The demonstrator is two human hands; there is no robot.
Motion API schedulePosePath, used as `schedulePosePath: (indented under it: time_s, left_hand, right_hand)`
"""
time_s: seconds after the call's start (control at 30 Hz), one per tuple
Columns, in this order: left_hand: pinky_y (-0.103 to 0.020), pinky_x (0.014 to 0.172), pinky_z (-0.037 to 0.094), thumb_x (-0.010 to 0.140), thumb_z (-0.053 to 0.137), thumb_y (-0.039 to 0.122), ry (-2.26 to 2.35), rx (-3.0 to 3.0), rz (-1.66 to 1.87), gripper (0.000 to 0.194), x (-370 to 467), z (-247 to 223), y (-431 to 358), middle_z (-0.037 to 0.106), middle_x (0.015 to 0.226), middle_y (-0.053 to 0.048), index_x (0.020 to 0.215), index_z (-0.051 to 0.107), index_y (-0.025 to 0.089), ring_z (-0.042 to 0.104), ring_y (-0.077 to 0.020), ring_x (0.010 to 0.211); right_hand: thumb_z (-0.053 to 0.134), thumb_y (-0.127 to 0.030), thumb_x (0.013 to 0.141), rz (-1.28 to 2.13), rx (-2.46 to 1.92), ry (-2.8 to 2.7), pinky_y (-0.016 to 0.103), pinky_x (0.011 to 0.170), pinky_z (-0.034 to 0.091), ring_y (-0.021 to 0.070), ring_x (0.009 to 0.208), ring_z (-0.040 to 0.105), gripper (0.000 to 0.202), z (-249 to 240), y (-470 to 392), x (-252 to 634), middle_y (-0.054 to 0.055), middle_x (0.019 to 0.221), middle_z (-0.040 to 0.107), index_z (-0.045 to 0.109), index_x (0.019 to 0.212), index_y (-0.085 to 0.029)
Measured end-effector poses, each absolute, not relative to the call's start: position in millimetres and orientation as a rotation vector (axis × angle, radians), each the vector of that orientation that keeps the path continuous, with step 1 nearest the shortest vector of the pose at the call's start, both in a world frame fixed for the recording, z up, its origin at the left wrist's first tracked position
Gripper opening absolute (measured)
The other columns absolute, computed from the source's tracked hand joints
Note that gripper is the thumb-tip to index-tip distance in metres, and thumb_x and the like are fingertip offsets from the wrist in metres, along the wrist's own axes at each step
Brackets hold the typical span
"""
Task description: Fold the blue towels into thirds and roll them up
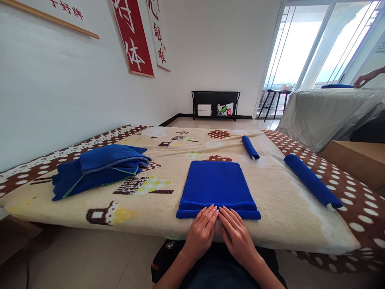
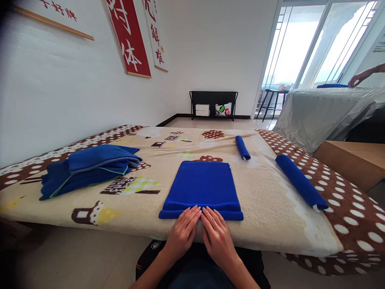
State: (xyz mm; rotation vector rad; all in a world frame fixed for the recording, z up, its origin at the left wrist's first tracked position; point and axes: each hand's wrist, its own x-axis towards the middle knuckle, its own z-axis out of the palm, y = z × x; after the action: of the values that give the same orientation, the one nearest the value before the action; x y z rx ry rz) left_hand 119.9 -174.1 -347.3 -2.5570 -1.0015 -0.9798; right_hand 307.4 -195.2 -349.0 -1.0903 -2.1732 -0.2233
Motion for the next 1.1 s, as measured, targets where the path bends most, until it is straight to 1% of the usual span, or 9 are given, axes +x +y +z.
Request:
schedulePosePath:
  time_s: [0.2, 0.37, 0.43, 0.53, 0.6, 0.67, 0.83, 1.0, 1.1]
  left_hand:
    - [-0.045, 0.115, 0.032, 0.096, 0.043, 0.018, -1.213, -2.442, -0.799, 0.049, 67.0, -344.4, -169.3, 0.053, 0.144, -0.01, 0.145, 0.042, 0.018, 0.045, -0.0237, 0.136]
    - [-0.055, 0.119, 0.012, 0.096, 0.048, 0.025, -1.372, -2.238, -0.801, 0.044, 59.2, -342.2, -173.4, 0.055, 0.141, -0.01, 0.14, 0.049, 0.021, 0.049, -0.0284, 0.133]
    - [-0.054, 0.118, 0.014, 0.096, 0.046, 0.02, -1.349, -2.246, -0.854, 0.042, 78.0, -339.3, -177.0, 0.057, 0.139, -0.01, 0.138, 0.051, 0.02, 0.049, -0.028, 0.133]
    - [-0.045, 0.114, 0.032, 0.095, 0.039, 0.01, -1.167, -2.425, -0.904, 0.048, 112.4, -335.0, -178.9, 0.06, 0.136, -0.009, 0.142, 0.047, 0.018, 0.051, -0.0224, 0.132]
    - [-0.039, 0.108, 0.041, 0.095, 0.037, 0.01, -1.074, -2.539, -0.895, 0.051, 126.6, -332.5, -176.4, 0.059, 0.137, -0.01, 0.145, 0.043, 0.016, 0.052, -0.02, 0.13]
    - [-0.04, 0.106, 0.043, 0.097, 0.038, 0.016, -1.087, -2.582, -0.848, 0.05, 127.1, -330.6, -172.1, 0.056, 0.14, -0.011, 0.147, 0.04, 0.016, 0.051, -0.0206, 0.131]
    - [-0.044, 0.11, 0.035, 0.098, 0.044, 0.029, -1.322, -2.42, -0.742, 0.047, 79.6, -333.7, -163.5, 0.05, 0.146, -0.01, 0.145, 0.044, 0.02, 0.044, -0.0256, 0.136]
    - [-0.052, 0.114, 0.018, 0.099, 0.042, 0.028, -1.498, -2.272, -0.71, 0.046, 36.2, -342.9, -162.4, 0.051, 0.145, -0.009, 0.145, 0.042, 0.023, 0.041, -0.0269, 0.138]
    - [-0.052, 0.113, 0.015, 0.1, 0.04, 0.026, -1.486, -2.295, -0.683, 0.045, 29.1, -342.2, -161.5, 0.052, 0.145, -0.008, 0.145, 0.043, 0.025, 0.039, -0.027, 0.14]
  right_hand:
    - [0.05, -0.029, 0.095, -0.379, -1.307, -2.001, 0.045, 0.109, 0.04, 0.0232, 0.127, 0.054, 0.049, -361.3, -190.0, 358.7, 0.005, 0.136, 0.059, 0.044, 0.144, -0.024]
    - [0.052, -0.029, 0.095, -0.459, -1.41, -1.922, 0.05, 0.111, 0.028, 0.0249, 0.12, 0.058, 0.04, -360.0, -193.9, 364.3, 0.006, 0.129, 0.064, 0.052, 0.135, -0.022]
    - [0.052, -0.026, 0.095, -0.427, -1.364, -1.967, 0.048, 0.109, 0.03, 0.0244, 0.121, 0.058, 0.039, -353.5, -194.9, 346.8, 0.007, 0.129, 0.063, 0.053, 0.134, -0.021]
    - [0.047, -0.022, 0.095, -0.325, -1.235, -2.1, 0.043, 0.106, 0.036, 0.0218, 0.123, 0.056, 0.04, -341.9, -193.4, 313.5, 0.006, 0.132, 0.061, 0.052, 0.135, -0.021]
    - [0.044, -0.021, 0.096, -0.272, -1.207, -2.134, 0.041, 0.105, 0.039, 0.0203, 0.123, 0.056, 0.04, -336.6, -190.0, 298.9, 0.005, 0.133, 0.061, 0.052, 0.135, -0.022]
    - [0.043, -0.023, 0.097, -0.273, -1.243, -2.119, 0.041, 0.105, 0.039, 0.0199, 0.124, 0.055, 0.039, -335.5, -185.2, 297.6, 0.005, 0.133, 0.061, 0.053, 0.134, -0.022]
    - [0.046, -0.036, 0.098, -0.441, -1.448, -1.972, 0.043, 0.106, 0.036, 0.0238, 0.126, 0.054, 0.041, -350.0, -177.5, 342.5, 0.008, 0.135, 0.059, 0.054, 0.135, -0.019]
    - [0.045, -0.038, 0.098, -0.534, -1.523, -1.915, 0.047, 0.108, 0.028, 0.0254, 0.125, 0.055, 0.04, -363.8, -179.6, 378.1, 0.008, 0.133, 0.06, 0.056, 0.132, -0.02]
    - [0.044, -0.037, 0.098, -0.543, -1.528, -1.926, 0.047, 0.109, 0.024, 0.0257, 0.126, 0.054, 0.039, -364.6, -180.6, 380.9, 0.008, 0.133, 0.061, 0.056, 0.132, -0.02]
